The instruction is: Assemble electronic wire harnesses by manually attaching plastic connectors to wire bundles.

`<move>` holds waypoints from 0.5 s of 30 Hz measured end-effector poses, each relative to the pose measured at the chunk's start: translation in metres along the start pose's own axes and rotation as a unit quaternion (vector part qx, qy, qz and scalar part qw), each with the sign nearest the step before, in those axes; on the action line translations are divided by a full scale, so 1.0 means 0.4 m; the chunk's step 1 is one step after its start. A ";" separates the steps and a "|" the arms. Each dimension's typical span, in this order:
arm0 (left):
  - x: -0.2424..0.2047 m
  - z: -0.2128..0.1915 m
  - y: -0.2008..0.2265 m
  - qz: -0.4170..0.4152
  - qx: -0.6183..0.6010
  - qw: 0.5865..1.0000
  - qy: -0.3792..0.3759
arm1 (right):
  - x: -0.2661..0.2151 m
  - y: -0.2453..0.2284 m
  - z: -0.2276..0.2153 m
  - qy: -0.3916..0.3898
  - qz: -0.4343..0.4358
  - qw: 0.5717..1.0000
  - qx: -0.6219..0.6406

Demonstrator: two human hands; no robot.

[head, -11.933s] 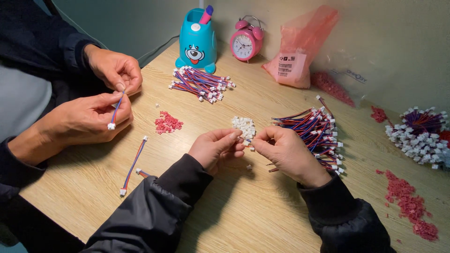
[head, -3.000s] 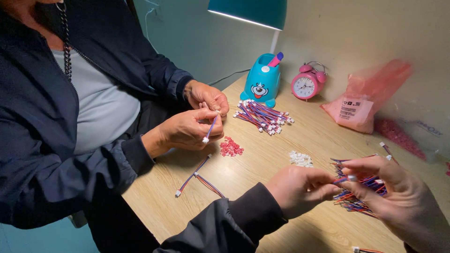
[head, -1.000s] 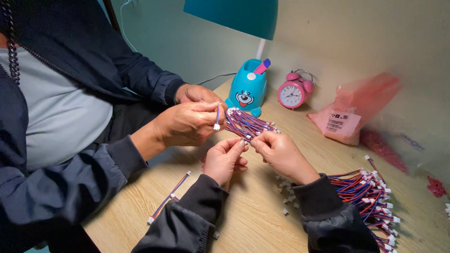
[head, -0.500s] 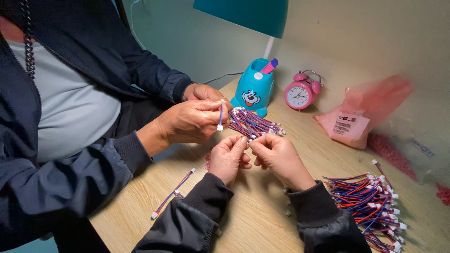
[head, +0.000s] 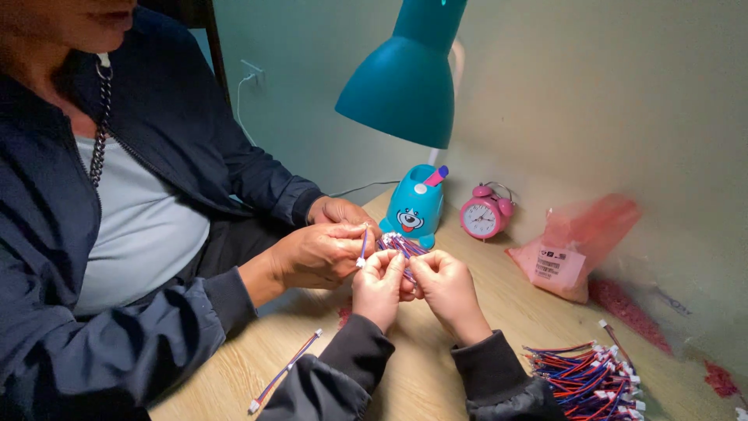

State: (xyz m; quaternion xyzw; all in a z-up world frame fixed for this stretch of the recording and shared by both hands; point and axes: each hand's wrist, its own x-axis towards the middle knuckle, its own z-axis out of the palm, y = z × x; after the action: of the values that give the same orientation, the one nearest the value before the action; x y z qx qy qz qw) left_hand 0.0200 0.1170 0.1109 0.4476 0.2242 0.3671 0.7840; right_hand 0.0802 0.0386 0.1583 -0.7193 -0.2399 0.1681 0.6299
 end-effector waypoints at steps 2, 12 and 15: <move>-0.031 0.016 0.013 0.040 0.013 0.999 0.029 | -0.016 -0.026 -0.010 0.031 -0.022 0.987 -0.158; -0.054 -0.019 -0.016 0.385 0.391 0.834 0.056 | -0.016 -0.015 -0.004 0.076 -0.146 0.951 -0.262; -0.056 -0.023 -0.018 0.375 0.408 0.832 0.033 | -0.018 -0.016 -0.003 0.077 -0.161 0.944 -0.276</move>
State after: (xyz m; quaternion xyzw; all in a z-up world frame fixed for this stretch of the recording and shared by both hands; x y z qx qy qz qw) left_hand 0.0022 0.1023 0.1005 0.7640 0.1940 0.5227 0.3249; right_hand 0.0740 0.0343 0.1644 -0.8277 -0.3400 -0.0647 0.4418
